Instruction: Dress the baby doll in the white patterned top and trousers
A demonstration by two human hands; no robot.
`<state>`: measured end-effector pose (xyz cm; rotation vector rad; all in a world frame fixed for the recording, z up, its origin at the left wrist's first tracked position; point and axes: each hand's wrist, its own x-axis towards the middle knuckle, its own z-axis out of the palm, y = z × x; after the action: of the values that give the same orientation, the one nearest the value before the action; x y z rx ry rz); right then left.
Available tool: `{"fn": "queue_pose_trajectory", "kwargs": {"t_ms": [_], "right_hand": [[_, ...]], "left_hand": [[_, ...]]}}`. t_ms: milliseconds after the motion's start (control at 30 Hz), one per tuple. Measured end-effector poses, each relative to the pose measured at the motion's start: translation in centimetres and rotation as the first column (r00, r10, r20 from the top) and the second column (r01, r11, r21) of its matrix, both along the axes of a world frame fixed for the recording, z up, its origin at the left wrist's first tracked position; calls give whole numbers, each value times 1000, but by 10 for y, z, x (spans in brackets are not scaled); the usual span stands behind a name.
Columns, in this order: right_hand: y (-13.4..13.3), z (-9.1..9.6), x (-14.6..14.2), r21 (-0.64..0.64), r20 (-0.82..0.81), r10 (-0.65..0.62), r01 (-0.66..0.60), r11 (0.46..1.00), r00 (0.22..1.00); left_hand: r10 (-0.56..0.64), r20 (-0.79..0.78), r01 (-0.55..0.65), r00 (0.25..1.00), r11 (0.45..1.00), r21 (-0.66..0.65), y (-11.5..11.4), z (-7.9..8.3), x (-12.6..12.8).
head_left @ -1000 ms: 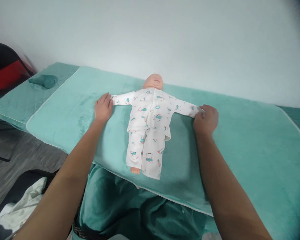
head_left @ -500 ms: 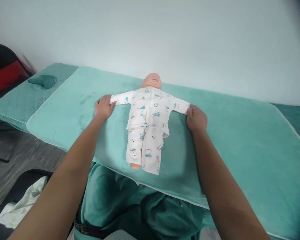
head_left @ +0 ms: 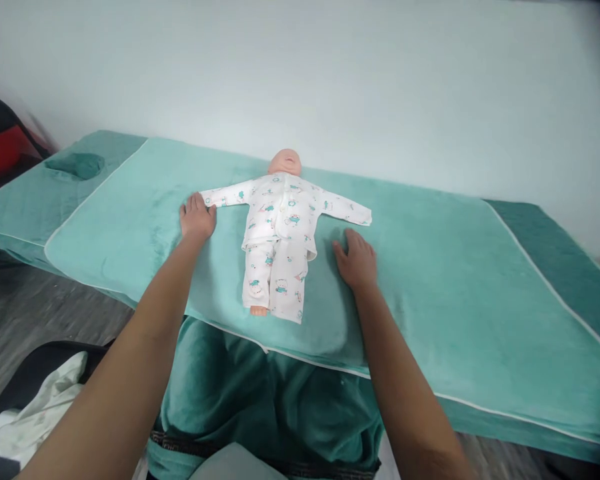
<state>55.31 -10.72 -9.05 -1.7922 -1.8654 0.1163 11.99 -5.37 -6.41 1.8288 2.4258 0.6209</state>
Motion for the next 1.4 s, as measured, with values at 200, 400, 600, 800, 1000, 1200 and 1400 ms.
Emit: {"fn": "queue_pose_trajectory", "kwargs": {"t_ms": [200,400,600,800,1000,1200,1400], "right_hand": [[-36,10,-20,99,-205,259,-243,965,944],[-49,18,-46,91,-102,307,-299,950,946],[-43,16,-63,73,-94,158,-151,986,983],[-46,18,-63,81,-171,-23,37,996,985],[-48,18,-63,51,-166,-151,161,986,974],[-50,17,-63,267,-253,79,-8,964,964],[-54,50,-104,406,-128,303,-229,885,944]], "left_hand": [[79,-29,-80,996,996,-33,-15,2,9],[71,-37,-72,997,997,-15,-22,-1,9],[67,-60,-67,996,998,11,-24,-1,8],[69,-75,-66,995,997,49,-25,-1,9],[75,-71,-71,995,996,62,-23,-3,8],[87,-56,-81,995,992,98,-22,-4,9],[103,-59,-99,993,992,71,-22,-2,10]]}}
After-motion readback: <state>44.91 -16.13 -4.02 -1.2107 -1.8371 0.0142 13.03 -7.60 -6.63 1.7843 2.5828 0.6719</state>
